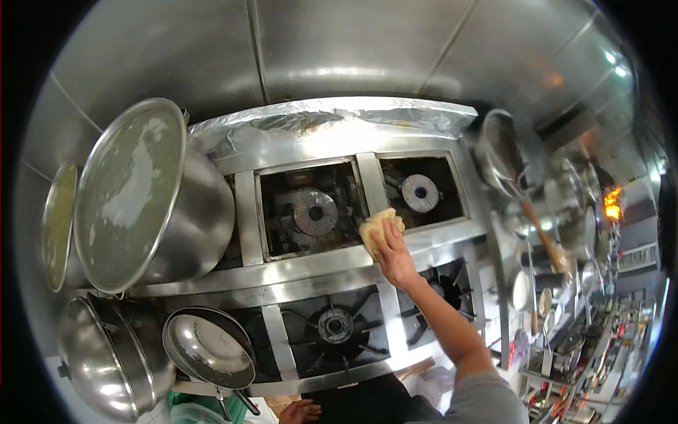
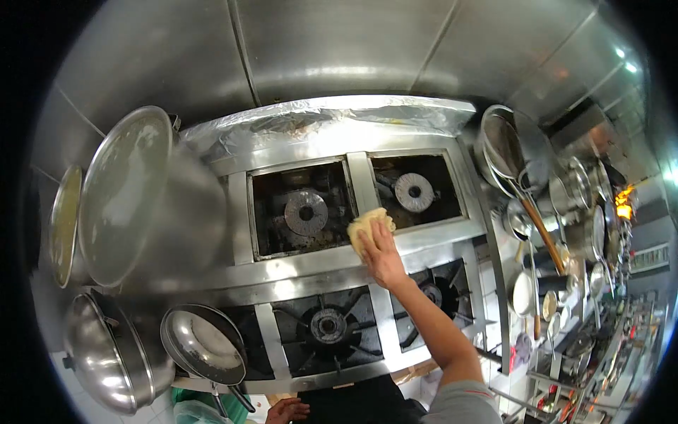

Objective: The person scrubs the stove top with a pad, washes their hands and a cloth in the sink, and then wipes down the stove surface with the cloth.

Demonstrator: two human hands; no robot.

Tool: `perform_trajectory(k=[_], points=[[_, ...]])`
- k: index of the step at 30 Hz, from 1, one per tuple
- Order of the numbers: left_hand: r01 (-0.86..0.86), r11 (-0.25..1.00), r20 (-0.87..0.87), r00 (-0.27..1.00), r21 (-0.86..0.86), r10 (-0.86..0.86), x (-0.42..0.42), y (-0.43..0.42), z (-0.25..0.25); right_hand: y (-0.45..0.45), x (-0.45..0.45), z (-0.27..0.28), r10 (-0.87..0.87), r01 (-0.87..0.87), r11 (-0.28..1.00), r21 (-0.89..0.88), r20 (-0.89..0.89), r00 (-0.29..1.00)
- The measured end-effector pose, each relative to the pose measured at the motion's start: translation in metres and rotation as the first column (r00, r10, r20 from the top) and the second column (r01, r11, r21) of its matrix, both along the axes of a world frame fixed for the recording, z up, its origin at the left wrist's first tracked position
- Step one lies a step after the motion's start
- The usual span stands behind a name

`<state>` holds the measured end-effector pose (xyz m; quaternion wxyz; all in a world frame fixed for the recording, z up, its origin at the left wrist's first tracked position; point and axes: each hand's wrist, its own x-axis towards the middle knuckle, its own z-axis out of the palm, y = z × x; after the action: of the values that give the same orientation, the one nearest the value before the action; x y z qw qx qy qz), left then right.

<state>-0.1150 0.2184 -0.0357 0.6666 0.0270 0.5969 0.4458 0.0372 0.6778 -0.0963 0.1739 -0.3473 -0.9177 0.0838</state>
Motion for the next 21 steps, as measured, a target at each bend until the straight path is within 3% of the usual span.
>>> perform_trajectory(k=[2,4,6,8,9,11,14,15,16,17,18,21], points=[[-0.073,0.996,0.006,0.997,-0.047,0.073,0.016,0.008,-0.004,0.055,-0.031,-0.012,0.034,-0.033,0.999,0.015,-0.106,0.994],[-0.13,0.985,0.017,0.991,-0.11,0.132,0.03,0.007,-0.005,0.117,-0.062,-0.015,0.049,-0.042,0.996,0.074,-0.095,0.994],[-0.16,0.976,0.054,0.984,-0.151,0.169,0.048,0.009,-0.012,0.177,-0.09,-0.017,0.007,-0.016,0.999,-0.041,-0.217,0.976],[-0.205,0.969,0.037,0.977,-0.14,0.212,0.059,0.007,-0.02,0.211,-0.123,-0.004,-0.265,0.226,0.96,-0.164,-0.279,0.923],[-0.217,0.968,0.039,0.974,-0.128,0.224,0.064,0.006,-0.024,0.21,-0.142,-0.007,-0.245,0.203,0.965,-0.167,-0.291,0.925],[-0.213,0.972,0.053,0.974,-0.101,0.219,0.065,0.02,-0.014,0.191,-0.173,-0.017,-0.459,0.469,0.874,-0.124,-0.526,0.716],[-0.229,0.94,0.165,0.947,-0.251,0.275,0.064,0.02,-0.024,0.149,-0.251,-0.041,-0.22,0.289,0.956,0.044,-0.543,0.81],[-0.238,0.935,0.158,0.945,-0.263,0.285,0.062,0.021,-0.023,0.13,-0.281,-0.032,-0.205,0.193,0.978,-0.075,-0.49,0.847],[-0.257,0.94,0.164,0.941,-0.226,0.297,0.057,0.024,-0.02,0.121,-0.311,-0.044,-0.098,0.128,0.991,0.025,-0.504,0.858],[-0.277,0.942,0.17,0.935,-0.192,0.31,0.051,0.028,-0.015,0.107,-0.326,-0.029,-0.025,-0.025,0.997,-0.079,-0.574,0.819],[-0.251,0.961,0.13,0.956,-0.114,0.265,0.041,0.038,-0.004,0.1,-0.339,-0.024,0.062,-0.091,0.996,-0.014,-0.626,0.777],[-0.272,0.948,0.069,0.956,-0.167,0.286,0.041,0.021,-0.02,0.054,-0.331,-0.026,0.269,-0.315,0.949,-0.022,-0.467,0.842]])
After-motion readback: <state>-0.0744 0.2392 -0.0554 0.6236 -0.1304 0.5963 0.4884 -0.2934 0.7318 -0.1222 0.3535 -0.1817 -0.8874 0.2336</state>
